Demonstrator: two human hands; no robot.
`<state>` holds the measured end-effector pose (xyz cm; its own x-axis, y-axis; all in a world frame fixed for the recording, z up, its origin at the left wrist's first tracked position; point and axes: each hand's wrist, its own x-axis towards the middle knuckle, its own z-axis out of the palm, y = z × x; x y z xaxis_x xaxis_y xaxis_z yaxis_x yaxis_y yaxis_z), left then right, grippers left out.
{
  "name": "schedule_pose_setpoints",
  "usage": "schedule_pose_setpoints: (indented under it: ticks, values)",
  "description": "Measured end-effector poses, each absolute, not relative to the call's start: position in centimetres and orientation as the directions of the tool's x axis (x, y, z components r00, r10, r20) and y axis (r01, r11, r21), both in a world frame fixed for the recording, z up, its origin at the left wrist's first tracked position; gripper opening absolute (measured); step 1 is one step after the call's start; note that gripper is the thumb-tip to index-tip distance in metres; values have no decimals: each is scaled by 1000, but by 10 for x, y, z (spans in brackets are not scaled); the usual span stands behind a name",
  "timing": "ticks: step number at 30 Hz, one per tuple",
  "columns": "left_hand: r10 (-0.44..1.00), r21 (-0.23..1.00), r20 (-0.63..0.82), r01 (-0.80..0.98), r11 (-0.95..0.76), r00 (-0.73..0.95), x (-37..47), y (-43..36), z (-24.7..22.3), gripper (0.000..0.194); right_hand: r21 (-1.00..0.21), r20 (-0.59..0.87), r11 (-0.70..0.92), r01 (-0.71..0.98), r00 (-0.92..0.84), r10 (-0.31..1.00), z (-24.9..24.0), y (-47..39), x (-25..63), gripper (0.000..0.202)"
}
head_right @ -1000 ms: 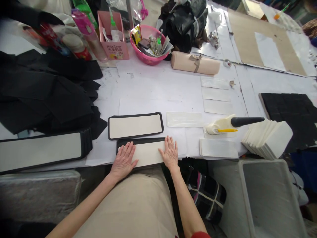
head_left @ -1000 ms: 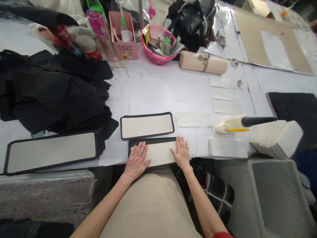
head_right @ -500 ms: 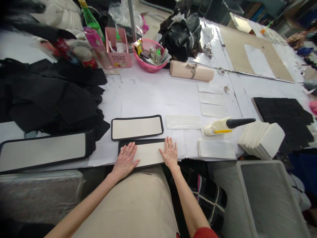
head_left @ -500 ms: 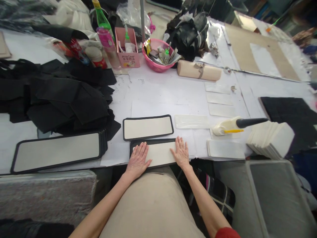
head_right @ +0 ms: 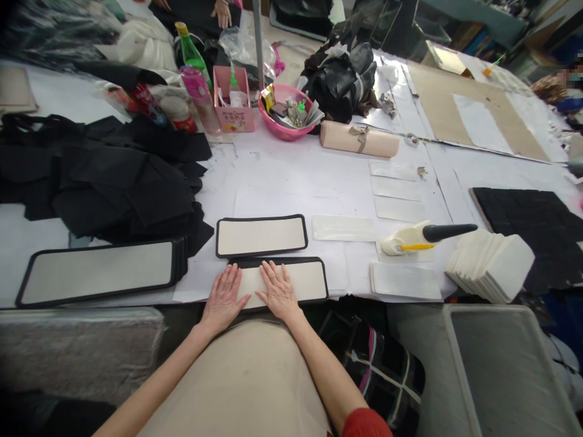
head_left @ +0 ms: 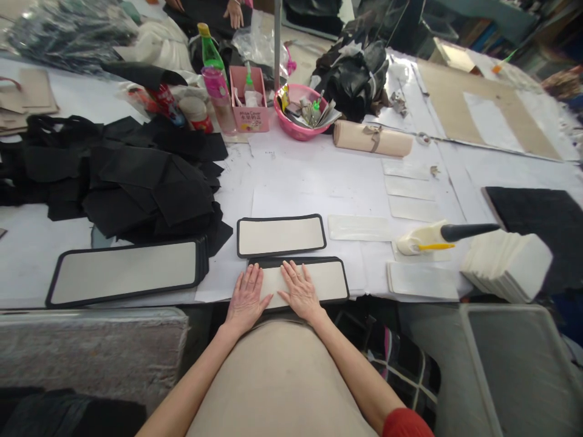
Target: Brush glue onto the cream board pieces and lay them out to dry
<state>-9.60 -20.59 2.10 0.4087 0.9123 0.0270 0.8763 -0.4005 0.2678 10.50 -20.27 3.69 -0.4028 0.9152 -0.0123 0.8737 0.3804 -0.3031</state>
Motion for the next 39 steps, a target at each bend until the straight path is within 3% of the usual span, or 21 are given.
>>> schedule_pose_setpoints:
  ticks: [4, 8, 11, 14, 17, 22, 26, 30, 32, 36, 39]
  values:
    - [909, 308, 62, 859, -410, 411, -96, -204, 17, 74, -307, -9, 382, 871, -404, 915, 38, -200, 108, 64]
    - [927, 433, 135, 821, -373, 350, -104, -206, 25, 70, -371, 33, 359, 856, -374, 927, 47, -205, 122, 56]
    - [979, 511, 109, 835, -206, 174, -115, -213, 38, 60, -422, 123, 103, 901, -56, 991, 50, -223, 153, 49]
    - [992, 539, -6, 836, -105, 128, -123, -220, 47, 39, -434, 178, -212, 876, 314, 932, 41, -247, 191, 50]
    - [983, 531, -54, 839, -119, 174, -123, -224, 50, 32, -435, 83, -341, 833, 414, 906, 28, -264, 214, 60]
    - [984, 462, -16, 874, -149, 176, -117, -225, 55, 34, -469, 23, -368, 803, 427, 904, 24, -272, 210, 62]
    - [995, 562, -28, 824, -66, 99, -114, -223, 59, 31, -542, 71, -359, 760, 467, 881, 35, -269, 202, 53]
    - [977, 748, -204, 634, 195, -60, -111, -218, 64, 28, -643, 104, -343, 685, 522, 847, 50, -265, 201, 40]
    - [954, 813, -291, 508, 286, -72, -110, -214, 69, 29, -722, 33, -371, 584, 564, 825, 58, -263, 203, 33]
    - [935, 900, -351, 260, 351, -48, -116, -196, 81, 31, -879, -159, -378, 290, 570, 806, 74, -244, 208, 29]
    - [929, 918, -346, 160, 364, -128, -122, -167, 89, 34, -930, -176, -319, 183, 542, 822, 82, -208, 209, 30]
